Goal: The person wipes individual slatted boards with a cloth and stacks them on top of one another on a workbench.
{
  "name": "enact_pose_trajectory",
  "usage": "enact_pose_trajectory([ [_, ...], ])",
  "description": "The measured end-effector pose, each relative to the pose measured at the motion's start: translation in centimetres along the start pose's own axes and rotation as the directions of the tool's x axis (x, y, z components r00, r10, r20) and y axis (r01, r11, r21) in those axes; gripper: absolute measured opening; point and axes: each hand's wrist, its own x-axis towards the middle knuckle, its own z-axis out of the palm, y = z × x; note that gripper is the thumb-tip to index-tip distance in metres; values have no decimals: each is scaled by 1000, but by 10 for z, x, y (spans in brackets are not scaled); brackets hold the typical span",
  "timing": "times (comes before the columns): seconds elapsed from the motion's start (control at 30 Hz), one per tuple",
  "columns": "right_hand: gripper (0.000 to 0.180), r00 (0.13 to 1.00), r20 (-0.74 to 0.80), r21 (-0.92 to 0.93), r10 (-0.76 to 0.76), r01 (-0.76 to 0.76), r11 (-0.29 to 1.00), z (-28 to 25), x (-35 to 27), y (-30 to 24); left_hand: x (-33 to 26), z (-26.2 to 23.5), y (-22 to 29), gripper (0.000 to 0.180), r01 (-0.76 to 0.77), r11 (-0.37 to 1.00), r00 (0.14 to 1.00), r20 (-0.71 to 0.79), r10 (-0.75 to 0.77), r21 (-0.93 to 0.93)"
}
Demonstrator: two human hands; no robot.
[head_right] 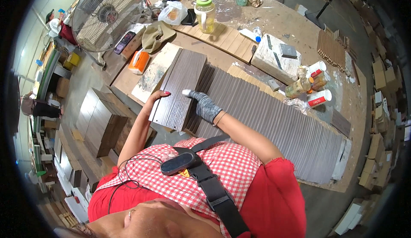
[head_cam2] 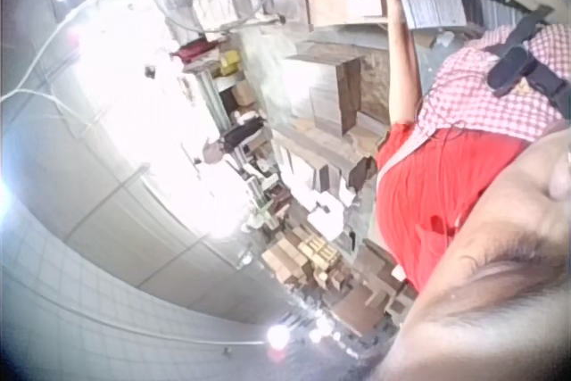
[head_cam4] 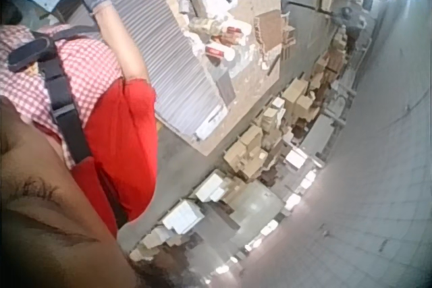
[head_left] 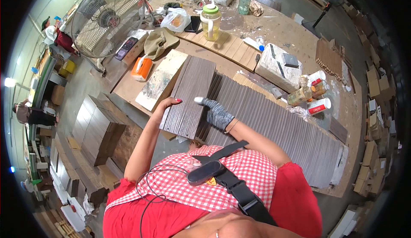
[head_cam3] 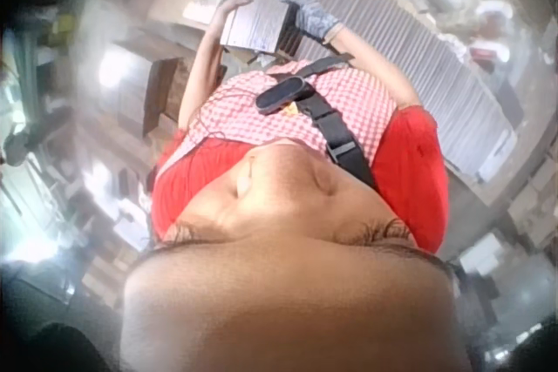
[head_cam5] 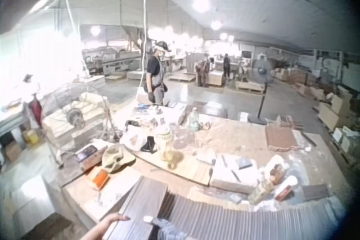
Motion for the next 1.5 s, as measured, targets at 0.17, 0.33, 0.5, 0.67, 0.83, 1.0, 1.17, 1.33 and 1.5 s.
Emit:
enact_pose_trajectory([
  [0.17, 50, 990, -59, -251, -130, 111, 962, -3, 4, 22, 1, -22, -5, 66, -104, 894, 994, 85, 75, 436],
  [0.33, 57, 941, -313, -457, -126, -33, 889, 14, 11, 19, -46, 27, 21, 79, -282, 30, 853, 236, 466, 959],
  [0.5, 49, 955, -256, -389, -152, 42, 920, 31, 24, 7, -54, 59, -1, 105, -81, -179, 924, 142, 355, 980],
  [0.67, 52, 967, -172, -513, -186, 73, 855, 15, 51, 14, -39, 60, -11, 112, -30, -154, 931, 83, 355, 988],
  [0.83, 62, 947, -273, -647, -167, -53, 760, 16, 57, 7, -32, 58, -10, 112, -70, -161, 913, 129, 387, 984],
  [1.0, 82, 936, -315, -756, -158, -146, 638, 20, 70, 8, -24, 39, -10, 103, -156, -104, 869, 187, 458, 982],
  [1.17, 61, 974, -104, -732, -203, 63, 678, 9, 92, 29, -17, 15, 5, 101, -232, 34, 903, 203, 378, 972],
  [1.33, 56, 967, -142, -691, -212, 57, 720, 38, 76, 24, -9, -26, -17, 98, -255, 233, 907, 149, 393, 939],
  [1.5, 61, 996, -22, -808, -88, 34, 589, 31, 84, 11, -2, -46, -28, 95, -332, 348, 876, 149, 459, 877],
])
